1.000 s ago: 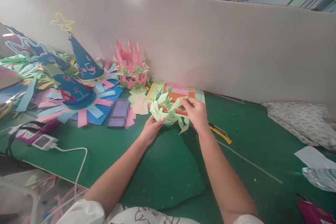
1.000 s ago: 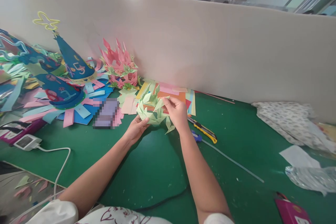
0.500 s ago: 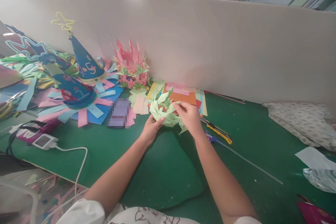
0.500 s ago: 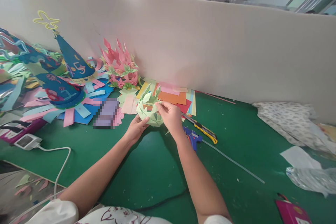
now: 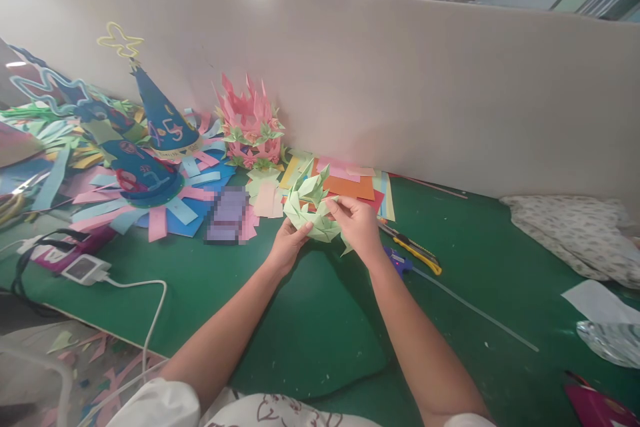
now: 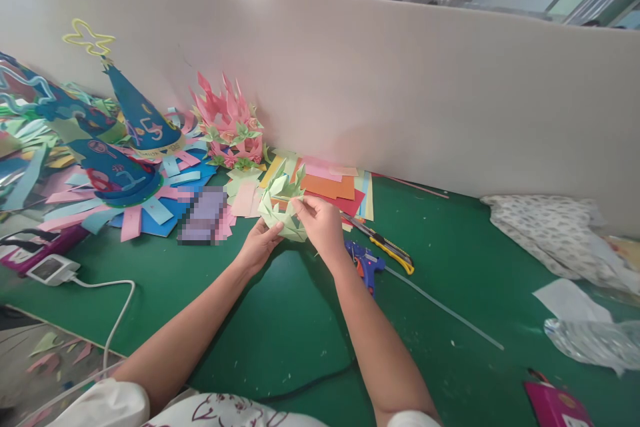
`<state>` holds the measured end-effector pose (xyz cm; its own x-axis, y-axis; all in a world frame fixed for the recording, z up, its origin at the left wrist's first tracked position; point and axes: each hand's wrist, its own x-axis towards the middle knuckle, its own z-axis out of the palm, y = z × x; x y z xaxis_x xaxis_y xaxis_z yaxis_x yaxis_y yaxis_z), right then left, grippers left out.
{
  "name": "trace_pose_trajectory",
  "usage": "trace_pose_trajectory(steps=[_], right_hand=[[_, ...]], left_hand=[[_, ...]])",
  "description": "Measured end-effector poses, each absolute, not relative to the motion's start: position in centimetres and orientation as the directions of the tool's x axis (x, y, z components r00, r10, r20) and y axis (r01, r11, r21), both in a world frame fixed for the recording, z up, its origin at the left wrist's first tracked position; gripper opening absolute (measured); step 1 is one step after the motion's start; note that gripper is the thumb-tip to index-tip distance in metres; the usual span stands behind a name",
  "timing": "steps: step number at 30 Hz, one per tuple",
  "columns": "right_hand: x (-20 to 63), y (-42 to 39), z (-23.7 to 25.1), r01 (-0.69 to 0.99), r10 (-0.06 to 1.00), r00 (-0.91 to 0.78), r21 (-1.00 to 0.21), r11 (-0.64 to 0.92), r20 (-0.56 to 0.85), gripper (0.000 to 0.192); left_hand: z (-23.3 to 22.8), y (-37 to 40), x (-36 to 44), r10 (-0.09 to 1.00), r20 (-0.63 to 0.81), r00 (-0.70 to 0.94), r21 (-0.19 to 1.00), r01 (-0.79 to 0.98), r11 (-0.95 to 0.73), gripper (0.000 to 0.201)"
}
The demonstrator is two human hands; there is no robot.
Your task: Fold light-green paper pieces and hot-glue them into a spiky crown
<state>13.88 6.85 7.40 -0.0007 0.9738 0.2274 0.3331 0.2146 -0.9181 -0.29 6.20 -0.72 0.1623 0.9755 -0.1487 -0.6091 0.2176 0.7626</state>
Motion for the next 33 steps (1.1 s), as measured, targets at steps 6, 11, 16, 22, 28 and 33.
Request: trace_pose_trajectory(steps=[6, 11, 16, 22, 28, 33], right_hand=[[13.65, 6.74, 7.41, 0.35, 0.972, -0.023, -0.909, 0.225, 0.232, 0.035], [13.53, 6.59, 7.52, 0.359, 0.976, -0.023, -0.909, 0.21, 0.216, 0.035], [13.46, 6.54, 7.61, 0.374, 0.975, -0.034, -0.902, 0.215, 0.219, 0.034], [13.28, 6.46, 7.59, 0.37, 0.973, -0.057, -0.9, 0.23, 0.225, 0.034], [13.11, 6.4, 7.65, 0.368, 0.971, -0.061, -0.899, 0.236, 0.23, 0.033], [13.0, 6.37, 7.75, 0.37, 0.971, -0.065, -0.898, 0.236, 0.229, 0.032]], left_hand=[[-0.62, 6.19, -0.25, 0.976, -0.149, 0.16, 0.759, -0.614, 0.216, 0.049], [-0.61, 6.24, -0.17, 0.978, -0.149, 0.148, 0.756, -0.62, 0.209, 0.048], [-0.57, 6.25, -0.1, 0.978, -0.165, 0.13, 0.751, -0.626, 0.21, 0.05], [-0.59, 6.24, -0.05, 0.98, -0.156, 0.12, 0.751, -0.631, 0.197, 0.051], [-0.59, 6.28, -0.05, 0.981, -0.158, 0.114, 0.737, -0.648, 0.194, 0.05], [-0.61, 6.37, -0.05, 0.983, -0.146, 0.115, 0.734, -0.653, 0.186, 0.046]])
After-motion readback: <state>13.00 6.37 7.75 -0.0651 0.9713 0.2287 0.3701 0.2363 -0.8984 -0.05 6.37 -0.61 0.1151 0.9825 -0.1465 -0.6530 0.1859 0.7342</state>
